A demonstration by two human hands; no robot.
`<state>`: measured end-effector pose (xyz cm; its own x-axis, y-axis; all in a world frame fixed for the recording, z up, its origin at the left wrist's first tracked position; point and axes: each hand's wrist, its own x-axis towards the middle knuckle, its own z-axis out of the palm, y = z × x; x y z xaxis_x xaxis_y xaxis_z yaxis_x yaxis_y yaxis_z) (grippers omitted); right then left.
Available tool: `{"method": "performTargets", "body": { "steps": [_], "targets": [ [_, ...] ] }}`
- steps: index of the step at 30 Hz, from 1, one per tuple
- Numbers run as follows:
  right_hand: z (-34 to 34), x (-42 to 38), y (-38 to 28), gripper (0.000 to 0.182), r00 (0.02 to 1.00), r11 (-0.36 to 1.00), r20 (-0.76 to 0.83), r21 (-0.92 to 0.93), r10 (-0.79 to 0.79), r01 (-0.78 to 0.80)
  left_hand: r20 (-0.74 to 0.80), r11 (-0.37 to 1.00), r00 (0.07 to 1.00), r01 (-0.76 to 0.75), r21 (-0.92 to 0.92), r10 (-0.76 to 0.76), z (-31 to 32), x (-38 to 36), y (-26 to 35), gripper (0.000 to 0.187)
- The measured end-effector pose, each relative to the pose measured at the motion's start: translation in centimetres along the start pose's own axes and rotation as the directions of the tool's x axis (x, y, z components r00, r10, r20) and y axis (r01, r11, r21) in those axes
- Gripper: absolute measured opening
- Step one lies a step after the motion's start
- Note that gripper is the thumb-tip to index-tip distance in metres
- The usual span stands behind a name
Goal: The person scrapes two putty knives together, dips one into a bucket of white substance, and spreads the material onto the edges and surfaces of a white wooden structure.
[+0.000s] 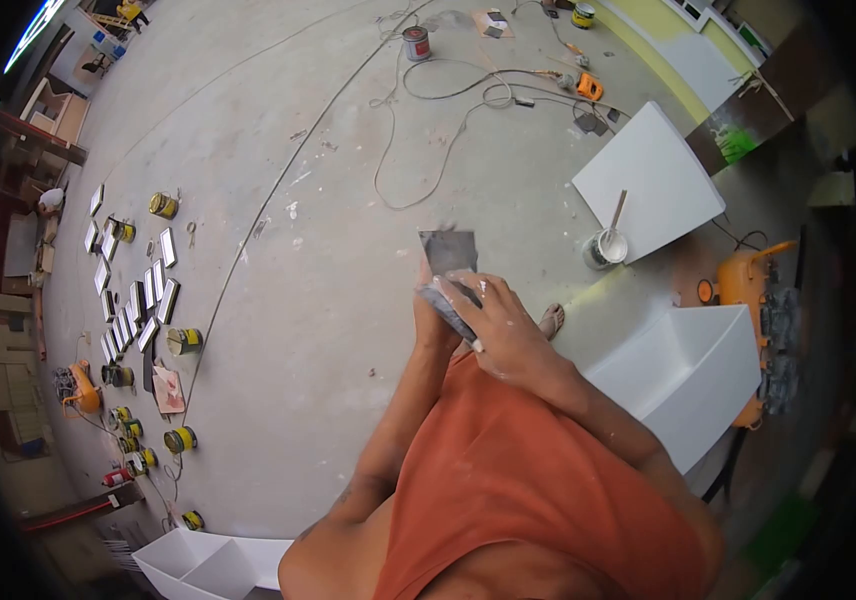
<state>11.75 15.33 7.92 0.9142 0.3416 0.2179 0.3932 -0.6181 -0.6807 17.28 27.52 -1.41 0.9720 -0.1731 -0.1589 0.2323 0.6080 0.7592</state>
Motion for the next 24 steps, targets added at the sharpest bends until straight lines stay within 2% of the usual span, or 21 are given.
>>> {"method": "performTargets", "body": {
  "steps": [1,2,3,4,6,7,8,9,10,11,12,13,15,19,23,24],
  "targets": [
    [0.2,-0.1,-0.4,0.076,1.0,0.989,0.021,-0.148,0.002,0.001,0.106,1.0,0.994,0.007,-0.004,-0.007,0.0,-0.2,0.2,0.058],
    [0.6,-0.1,-0.2,0.081,1.0,0.966,-0.027,-0.259,-0.011,0.004,0.115,1.0,0.993,0.014,-0.001,-0.014,0.2,-0.2,0.3,0.058],
    [0.6,0.1,0.1,0.081,0.999,0.965,-0.035,-0.264,-0.005,-0.005,0.15,0.97,0.987,0.087,-0.228,-0.053,1.6,-0.4,1.6,0.063],
    [0.5,0.3,0.4,0.078,0.999,0.948,-0.053,-0.317,-0.002,-0.015,0.19,0.883,0.978,0.163,-0.44,-0.085,2.5,-0.5,2.3,0.067],
    [0.0,0.8,0.7,0.075,0.998,0.926,-0.068,-0.377,0.002,-0.027,0.228,0.871,0.972,0.165,-0.462,-0.064,2.7,-1.2,2.5,0.071],
    [-0.2,1.3,0.6,0.073,0.993,0.921,-0.106,-0.38,0.052,-0.089,0.259,0.863,0.965,0.162,-0.479,-0.037,2.7,-1.4,2.4,0.074],
    [-0.3,1.5,0.6,0.072,0.984,0.914,-0.142,-0.376,0.106,-0.153,0.323,0.83,0.946,0.163,-0.533,0.021,2.1,-1.3,1.8,0.068],
    [-0.3,1.6,0.9,0.072,0.984,0.914,-0.142,-0.375,0.108,-0.155,0.322,0.83,0.946,0.165,-0.533,0.018,2.0,-1.7,1.7,0.068],
    [-0.3,1.7,1.4,0.071,0.983,0.914,-0.114,-0.367,0.143,-0.176,0.339,0.952,0.94,0.073,-0.298,0.034,1.9,-2.0,1.8,0.068],
    [-0.3,1.8,1.7,0.07,0.98,0.913,-0.086,-0.358,0.177,-0.196,0.358,0.999,0.933,-0.032,-0.042,0.045,1.8,-2.1,1.9,0.071],
    [-0.7,1.8,1.2,0.069,0.985,0.918,-0.07,-0.356,0.159,-0.174,0.316,0.998,0.948,0.044,-0.035,-0.031,2.3,-2.3,2.8,0.08],
    [-1.0,1.5,0.9,0.069,0.985,0.918,-0.071,-0.357,0.158,-0.172,0.317,0.999,0.948,0.042,-0.034,-0.029,2.0,-2.2,3.3,0.08],
    [-1.4,1.0,0.5,0.068,0.997,0.923,0.04,-0.382,0.07,-0.049,0.319,0.97,0.941,0.176,-0.169,-0.115,1.3,-1.7,4.2,0.082],
    [-1.7,0.9,0.0,0.066,0.998,0.924,0.046,-0.382,0.047,-0.025,0.339,0.962,0.932,0.198,-0.186,-0.126,1.8,-2.0,5.3,0.083],
    [-1.5,1.6,0.0,0.065,0.996,0.917,-0.007,-0.391,0.083,-0.079,0.341,0.969,0.931,0.193,-0.155,-0.131,1.4,-1.8,5.9,0.082],
    [-1.5,1.8,0.0,0.065,0.994,0.923,-0.026,-0.37,0.107,-0.109,0.326,0.972,0.925,0.226,-0.061,-0.194,1.4,-1.4,6.3,0.081]
  ]
}}
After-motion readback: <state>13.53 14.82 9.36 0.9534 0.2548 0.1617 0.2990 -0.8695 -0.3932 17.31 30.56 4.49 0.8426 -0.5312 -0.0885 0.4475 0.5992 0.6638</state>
